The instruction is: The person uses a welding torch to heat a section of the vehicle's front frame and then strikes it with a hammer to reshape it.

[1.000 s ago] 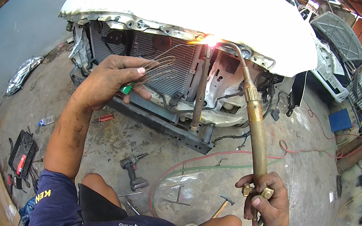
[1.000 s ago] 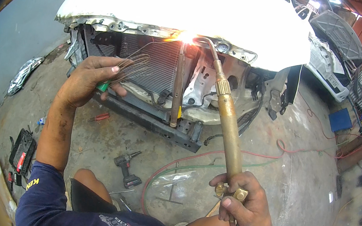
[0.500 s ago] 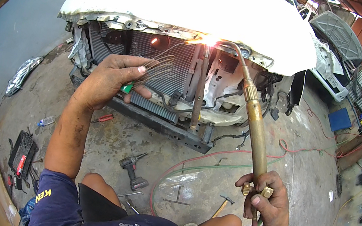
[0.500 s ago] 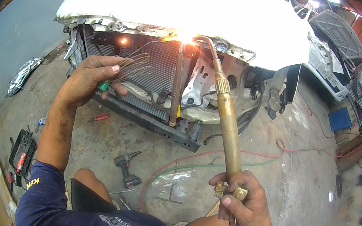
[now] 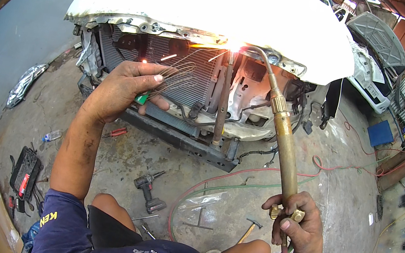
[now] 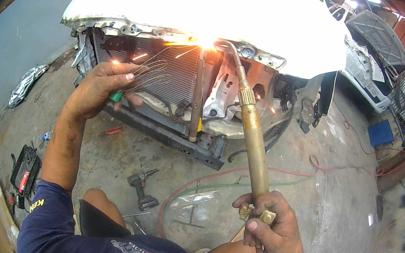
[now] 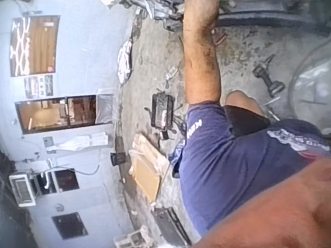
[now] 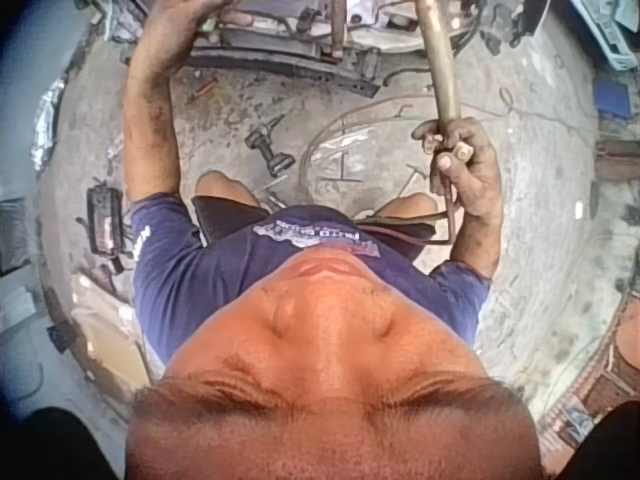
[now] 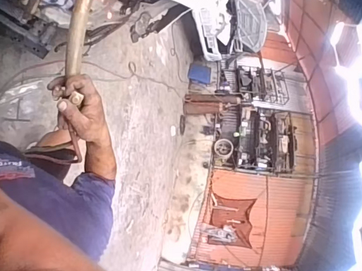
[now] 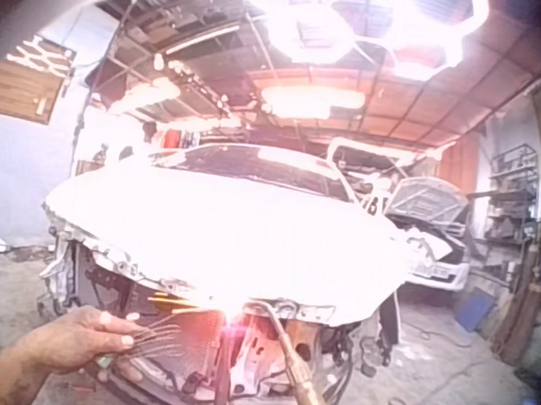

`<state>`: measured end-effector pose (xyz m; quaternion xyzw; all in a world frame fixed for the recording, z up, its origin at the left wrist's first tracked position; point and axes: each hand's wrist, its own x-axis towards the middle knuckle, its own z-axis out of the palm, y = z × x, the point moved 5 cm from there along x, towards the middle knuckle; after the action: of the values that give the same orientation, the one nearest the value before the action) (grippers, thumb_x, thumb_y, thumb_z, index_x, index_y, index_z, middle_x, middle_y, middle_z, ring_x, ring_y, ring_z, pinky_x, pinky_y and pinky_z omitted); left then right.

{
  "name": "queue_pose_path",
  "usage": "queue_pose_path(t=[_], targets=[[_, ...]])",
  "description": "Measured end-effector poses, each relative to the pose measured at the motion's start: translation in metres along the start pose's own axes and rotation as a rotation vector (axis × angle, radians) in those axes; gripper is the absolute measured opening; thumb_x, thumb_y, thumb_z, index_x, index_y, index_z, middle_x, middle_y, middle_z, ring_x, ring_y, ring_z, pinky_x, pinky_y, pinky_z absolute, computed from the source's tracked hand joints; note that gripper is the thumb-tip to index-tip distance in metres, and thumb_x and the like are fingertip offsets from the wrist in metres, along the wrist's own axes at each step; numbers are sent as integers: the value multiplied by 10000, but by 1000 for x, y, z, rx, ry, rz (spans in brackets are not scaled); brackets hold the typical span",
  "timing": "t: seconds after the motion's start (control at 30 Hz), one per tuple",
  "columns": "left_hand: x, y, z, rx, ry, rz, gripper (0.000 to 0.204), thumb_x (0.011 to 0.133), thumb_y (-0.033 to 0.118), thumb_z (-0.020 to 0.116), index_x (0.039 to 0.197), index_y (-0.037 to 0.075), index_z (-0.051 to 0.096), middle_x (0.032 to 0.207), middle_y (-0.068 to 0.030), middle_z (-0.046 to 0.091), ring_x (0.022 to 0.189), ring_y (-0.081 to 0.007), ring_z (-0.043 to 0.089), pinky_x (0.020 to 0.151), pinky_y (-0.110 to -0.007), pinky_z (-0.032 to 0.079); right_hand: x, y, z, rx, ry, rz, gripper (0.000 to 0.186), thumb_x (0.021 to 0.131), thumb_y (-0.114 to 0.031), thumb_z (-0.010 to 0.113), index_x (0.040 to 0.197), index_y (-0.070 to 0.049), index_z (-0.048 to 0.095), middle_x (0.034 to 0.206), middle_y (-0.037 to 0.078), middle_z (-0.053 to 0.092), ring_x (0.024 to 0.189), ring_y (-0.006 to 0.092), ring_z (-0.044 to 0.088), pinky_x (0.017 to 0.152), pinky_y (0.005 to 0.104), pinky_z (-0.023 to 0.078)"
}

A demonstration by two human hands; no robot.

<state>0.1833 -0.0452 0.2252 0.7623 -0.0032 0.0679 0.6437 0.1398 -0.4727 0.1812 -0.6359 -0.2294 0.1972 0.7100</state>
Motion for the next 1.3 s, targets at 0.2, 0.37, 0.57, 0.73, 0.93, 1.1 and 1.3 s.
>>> queue_pose_path(t=[0.2,0.37,0.57,0.73,0.93,1.1,1.3], targets=[[-1,0,0,14,23,-7,425,1085,170,601,1448,-48,625,985,-99,738,892,-211,808,506,-237,533,1,0,1,12,-8,3,243,977,-50,690,1119,-40,493,1220,366,636,566,140,665,472,261,571],[0,-1,2,5,33,8,454,1061,175,601,1447,-63,618,1013,-148,752,829,-215,810,496,-224,559,1,1,1,7,-7,3,242,979,-55,694,1116,-38,495,1220,368,637,565,143,664,477,266,571],[0,2,2,16,48,4,455,1062,177,601,1446,-67,615,998,-147,752,831,-218,811,498,-231,562,1,1,2,3,-5,1,246,977,-58,699,1117,-35,498,1219,374,636,565,143,664,483,266,574],[3,2,4,25,40,5,458,1060,178,588,1446,-67,617,975,-138,752,836,-218,811,497,-228,551,1,1,2,5,-1,-1,244,975,-61,701,1114,-32,502,1217,380,633,566,142,668,484,262,575],[4,2,5,23,33,14,465,1059,177,572,1452,-67,614,965,-133,749,838,-218,811,498,-226,548,1,2,0,14,0,-11,250,972,-65,704,1117,-28,504,1208,389,630,566,145,673,490,262,578],[1,5,5,20,38,10,466,1060,173,575,1458,-66,609,966,-121,740,838,-212,810,496,-223,546,1,3,0,14,11,-6,257,971,-71,708,1121,-26,503,1206,389,631,564,144,672,493,263,576],[5,2,5,15,14,-13,435,1083,176,604,1456,-48,618,975,-94,732,888,-214,813,505,-232,537,1,3,0,12,9,-14,261,974,-82,714,1122,-31,506,1208,391,633,562,138,668,491,257,566]])
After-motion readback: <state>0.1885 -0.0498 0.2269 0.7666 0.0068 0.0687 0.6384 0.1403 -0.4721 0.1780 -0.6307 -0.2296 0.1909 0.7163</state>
